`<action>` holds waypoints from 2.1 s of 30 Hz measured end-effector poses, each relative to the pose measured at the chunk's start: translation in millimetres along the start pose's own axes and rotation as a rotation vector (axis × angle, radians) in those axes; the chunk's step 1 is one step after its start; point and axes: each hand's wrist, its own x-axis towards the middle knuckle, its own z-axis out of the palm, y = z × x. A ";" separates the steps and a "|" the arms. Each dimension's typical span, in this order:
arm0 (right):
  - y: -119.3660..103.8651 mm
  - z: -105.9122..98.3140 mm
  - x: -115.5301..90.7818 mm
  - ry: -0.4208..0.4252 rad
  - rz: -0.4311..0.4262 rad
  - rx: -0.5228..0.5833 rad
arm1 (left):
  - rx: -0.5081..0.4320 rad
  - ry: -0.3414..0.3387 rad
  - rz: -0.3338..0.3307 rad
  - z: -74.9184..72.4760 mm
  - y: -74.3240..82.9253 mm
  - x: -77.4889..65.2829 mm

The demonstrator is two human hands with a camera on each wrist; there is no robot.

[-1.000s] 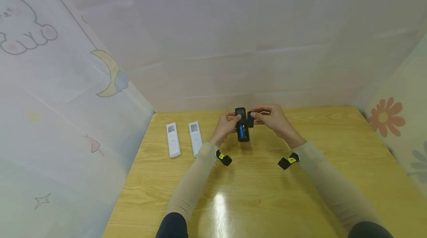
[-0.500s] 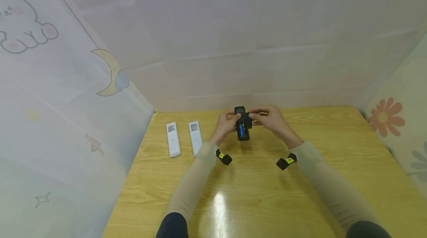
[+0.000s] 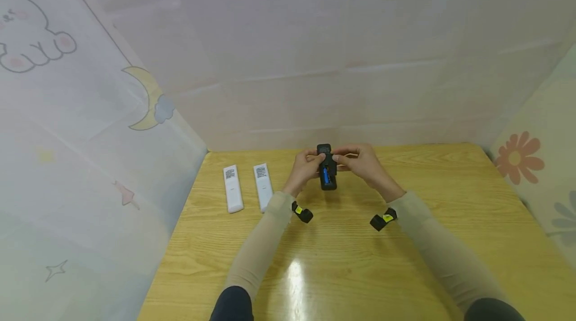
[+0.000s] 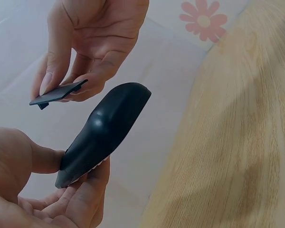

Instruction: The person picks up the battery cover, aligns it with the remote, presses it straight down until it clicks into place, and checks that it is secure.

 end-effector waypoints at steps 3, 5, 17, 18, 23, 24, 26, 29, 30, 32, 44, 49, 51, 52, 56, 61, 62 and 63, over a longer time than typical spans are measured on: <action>1.5 1.6 0.1 -0.004 0.002 0.003 | 0.001 0.004 -0.005 0.1 0.4 0.2; 2.6 3.0 0.3 -0.007 0.005 0.009 | 0.002 0.004 -0.004 0.2 0.8 0.4; 8.2 6.3 0.1 -0.023 0.007 0.002 | 0.004 0.019 -0.003 0.5 2.5 0.4; 8.7 6.1 0.1 -0.024 0.008 -0.001 | 0.002 0.016 -0.006 0.9 3.1 0.3; 10.4 5.5 -0.2 -0.023 0.010 -0.012 | -0.006 0.003 -0.006 2.0 5.7 -0.7; 10.6 5.7 0.0 -0.022 0.009 -0.015 | -0.007 0.003 -0.005 1.8 6.0 -0.8; 10.2 6.6 -0.2 -0.016 0.011 -0.016 | -0.007 0.006 -0.002 1.8 6.2 -0.8; 10.0 7.9 0.2 -0.014 0.010 -0.025 | -0.006 0.010 -0.001 1.9 6.6 -0.7; 9.8 8.5 0.2 -0.014 0.012 -0.030 | -0.006 0.012 -0.001 2.1 6.7 -0.6; 10.1 9.4 0.4 -0.011 0.018 -0.042 | -0.009 0.014 -0.002 2.4 6.7 -0.4; 10.2 11.2 -1.5 -0.010 0.015 -0.077 | -0.022 0.015 0.002 2.5 5.2 -1.3; 13.2 11.8 -1.6 -0.002 0.013 -0.111 | -0.020 0.014 -0.004 2.9 4.0 -0.8; 13.9 12.4 -1.8 0.001 0.019 -0.119 | -0.021 0.014 -0.004 3.3 3.3 -0.4; 14.1 12.4 -2.1 0.001 0.021 -0.121 | -0.022 0.015 -0.002 3.5 3.0 -0.2; 14.2 13.4 -2.8 0.002 0.023 -0.119 | -0.027 0.017 0.000 4.2 1.9 0.3; 14.2 12.9 -4.0 -0.006 0.016 -0.124 | -0.029 0.015 0.001 4.3 1.5 -0.1; 14.2 12.6 -4.4 -0.009 0.012 -0.127 | -0.028 0.017 0.000 4.3 1.4 -0.2; 14.4 12.6 -4.6 -0.010 0.011 -0.127 | -0.027 0.016 0.000 4.3 1.6 -0.4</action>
